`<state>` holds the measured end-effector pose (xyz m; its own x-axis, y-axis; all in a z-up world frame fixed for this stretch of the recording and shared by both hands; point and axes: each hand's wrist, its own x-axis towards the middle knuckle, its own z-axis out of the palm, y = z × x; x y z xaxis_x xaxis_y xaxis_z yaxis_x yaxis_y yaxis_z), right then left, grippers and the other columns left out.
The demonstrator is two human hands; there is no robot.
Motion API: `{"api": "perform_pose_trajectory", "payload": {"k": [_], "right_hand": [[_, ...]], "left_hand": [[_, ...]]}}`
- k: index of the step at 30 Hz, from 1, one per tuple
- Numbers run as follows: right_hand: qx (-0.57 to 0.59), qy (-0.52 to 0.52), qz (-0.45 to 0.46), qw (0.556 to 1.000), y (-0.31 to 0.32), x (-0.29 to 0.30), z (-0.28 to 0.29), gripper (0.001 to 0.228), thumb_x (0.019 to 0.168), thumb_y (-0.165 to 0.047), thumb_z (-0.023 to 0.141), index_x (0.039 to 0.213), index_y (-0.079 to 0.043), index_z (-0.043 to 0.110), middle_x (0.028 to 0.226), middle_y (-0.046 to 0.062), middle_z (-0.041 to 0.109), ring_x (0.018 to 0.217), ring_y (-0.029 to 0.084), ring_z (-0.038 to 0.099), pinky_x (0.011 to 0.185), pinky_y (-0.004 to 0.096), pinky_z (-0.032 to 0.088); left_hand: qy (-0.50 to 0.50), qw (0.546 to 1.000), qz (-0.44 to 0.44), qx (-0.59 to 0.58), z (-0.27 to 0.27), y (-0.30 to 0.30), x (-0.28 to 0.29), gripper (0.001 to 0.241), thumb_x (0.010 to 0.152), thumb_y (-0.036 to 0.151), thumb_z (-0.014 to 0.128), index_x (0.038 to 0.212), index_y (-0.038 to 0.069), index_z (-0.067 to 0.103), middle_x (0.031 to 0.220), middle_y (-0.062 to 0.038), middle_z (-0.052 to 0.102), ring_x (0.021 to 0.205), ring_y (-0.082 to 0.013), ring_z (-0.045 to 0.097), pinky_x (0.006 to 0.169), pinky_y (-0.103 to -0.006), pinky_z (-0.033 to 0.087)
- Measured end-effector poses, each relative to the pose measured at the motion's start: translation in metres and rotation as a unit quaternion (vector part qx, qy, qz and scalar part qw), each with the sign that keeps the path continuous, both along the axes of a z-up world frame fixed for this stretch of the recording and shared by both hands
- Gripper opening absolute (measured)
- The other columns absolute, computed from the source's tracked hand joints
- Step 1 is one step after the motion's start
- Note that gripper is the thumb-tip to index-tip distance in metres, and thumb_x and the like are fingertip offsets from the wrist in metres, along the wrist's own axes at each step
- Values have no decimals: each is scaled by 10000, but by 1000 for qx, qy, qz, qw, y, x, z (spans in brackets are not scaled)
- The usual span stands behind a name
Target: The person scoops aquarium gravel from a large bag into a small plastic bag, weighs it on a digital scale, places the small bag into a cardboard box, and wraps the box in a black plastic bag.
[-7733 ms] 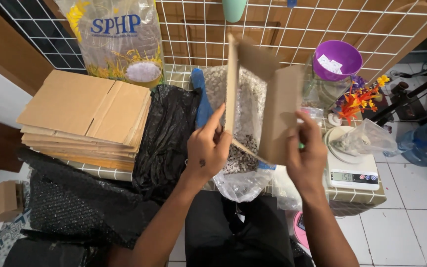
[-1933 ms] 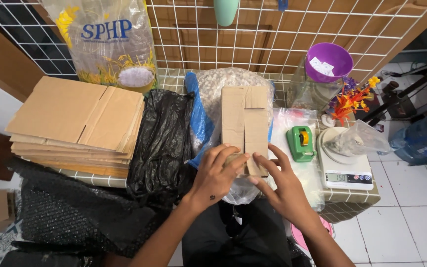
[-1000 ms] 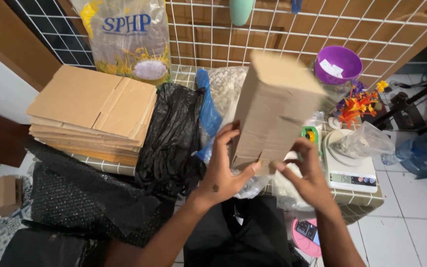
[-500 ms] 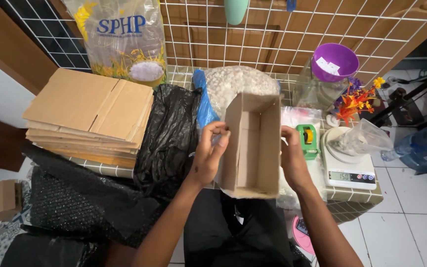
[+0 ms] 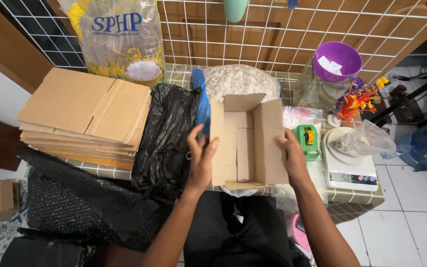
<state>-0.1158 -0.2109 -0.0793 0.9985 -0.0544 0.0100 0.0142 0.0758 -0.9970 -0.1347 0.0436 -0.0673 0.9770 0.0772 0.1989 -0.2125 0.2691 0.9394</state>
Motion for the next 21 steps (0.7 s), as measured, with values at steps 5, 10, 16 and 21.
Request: {"api": "perform_pose_trajectory", "payload": {"k": [5, 10, 16, 21], "right_hand": [[-31, 23, -39, 998, 10, -11, 9, 435, 1051, -206, 516, 1465, -81, 564, 1161, 150, 675, 1028, 258, 675, 943, 455, 543], [-358, -219, -133, 898, 21, -13, -1, 315, 1065, -100, 537, 1373, -85, 599, 1303, 136, 454, 1122, 319, 558, 856, 346, 528], [-450, -220, -115, 858, 34, -11, 3, 582, 921, -422, 789, 1329, -43, 621, 1208, 130, 559, 957, 322, 606, 817, 414, 536], [-429, -170, -77, 884, 34, -6, -5, 562, 902, -136, 728, 1409, 7, 535, 1220, 204, 544, 964, 365, 637, 732, 390, 588]], "left_hand": [[44, 997, 22, 66, -40, 18, -3, 541, 1043, 249, 571, 1469, 79, 285, 1144, -223, 579, 1061, -331, 610, 977, -481, 477], [-90, 912, 198, 347, -29, 11, -2, 229, 994, 230, 703, 1138, 53, 686, 1170, -116, 560, 907, -315, 677, 794, -425, 597], [-70, 859, 181, 474, 8, -16, -6, 802, 830, 574, 776, 1294, -51, 582, 1172, -277, 574, 1040, -493, 634, 822, -554, 558], [1, 835, 142, 531, 17, -32, 5, 734, 850, 332, 747, 1385, -102, 495, 1132, -321, 590, 1019, -526, 644, 752, -606, 574]]}}
